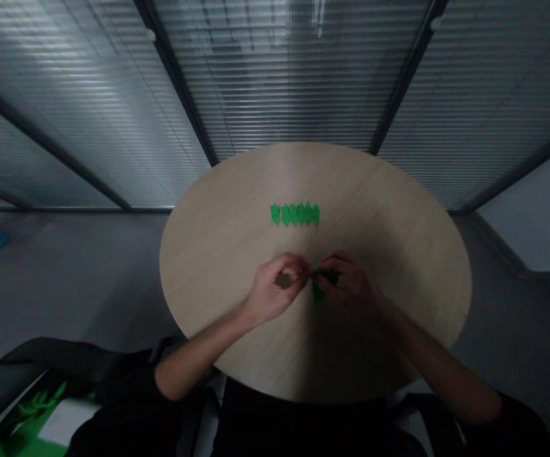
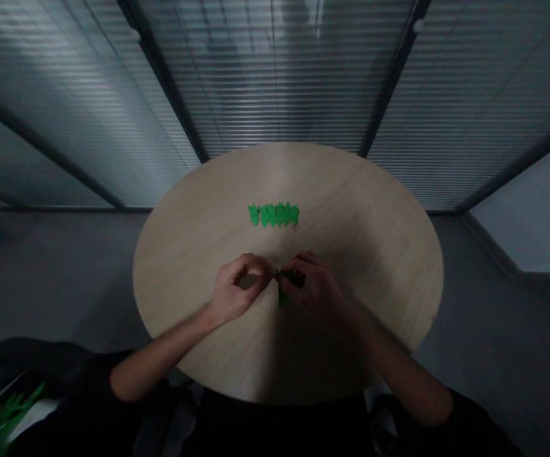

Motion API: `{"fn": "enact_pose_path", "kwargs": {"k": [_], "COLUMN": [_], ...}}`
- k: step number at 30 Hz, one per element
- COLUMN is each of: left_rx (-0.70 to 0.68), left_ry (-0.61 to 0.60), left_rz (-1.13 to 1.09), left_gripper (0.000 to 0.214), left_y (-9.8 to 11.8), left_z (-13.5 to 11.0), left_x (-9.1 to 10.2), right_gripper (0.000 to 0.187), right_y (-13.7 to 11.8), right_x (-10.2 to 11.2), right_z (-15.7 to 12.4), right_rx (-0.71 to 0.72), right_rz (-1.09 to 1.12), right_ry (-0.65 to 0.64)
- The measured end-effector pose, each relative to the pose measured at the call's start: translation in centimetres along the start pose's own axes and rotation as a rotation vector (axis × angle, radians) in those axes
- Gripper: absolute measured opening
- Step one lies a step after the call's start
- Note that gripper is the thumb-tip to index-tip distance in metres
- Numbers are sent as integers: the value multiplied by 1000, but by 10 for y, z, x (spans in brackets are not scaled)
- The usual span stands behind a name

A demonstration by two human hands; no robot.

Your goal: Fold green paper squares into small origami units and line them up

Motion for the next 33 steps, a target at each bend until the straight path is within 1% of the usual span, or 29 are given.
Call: {"fn": "enact_pose_path", "kwargs": {"k": [4, 7, 10, 12, 18, 22, 26, 29, 33], "left_rx": [-67, -81, -60, -42, 37, 50, 61, 70, 111], "left_ry": [-17, -3, 23, 21, 2, -2, 1, 18, 23], "left_rz": [52, 49, 35, 35, 47, 51, 46, 24, -1], "left_gripper": [5, 8, 9, 8, 5, 7, 6, 6, 5], "left_y": [6, 8, 6, 3, -4, -3, -5, -7, -9], "left_z": [-1, 0, 0, 0, -2, -2, -2, -2, 0], "left_x": [1, 2, 3, 3, 3, 3, 2, 3, 3], "right_gripper": [5, 11, 19, 21, 15, 14, 16, 15, 12], "right_y": [-7, -9, -11, -11, -8, -7, -8, -4, -2], "right_x": [3, 5, 7, 8, 5, 3, 4, 4, 0], "right_z": [1, 2, 4, 5, 5, 4, 4, 4, 3], "right_rx": [101, 102, 94, 99, 87, 78, 100, 88, 76], "right_rz": [-40, -38, -36, -24, -14, -33, -27, -47, -66], "right_ry": [0, -1, 11, 15, -36, -84, -87, -78, -105]}}
Point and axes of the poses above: each hand's wrist, its own z-axis towards the middle knuckle, its own x-axis out of the back of the hand, y = z × x, the point moved 8 cm from there along z, towards the middle knuckle, and after that the axes turned 12 degrees about y, right-handed, at the moved point
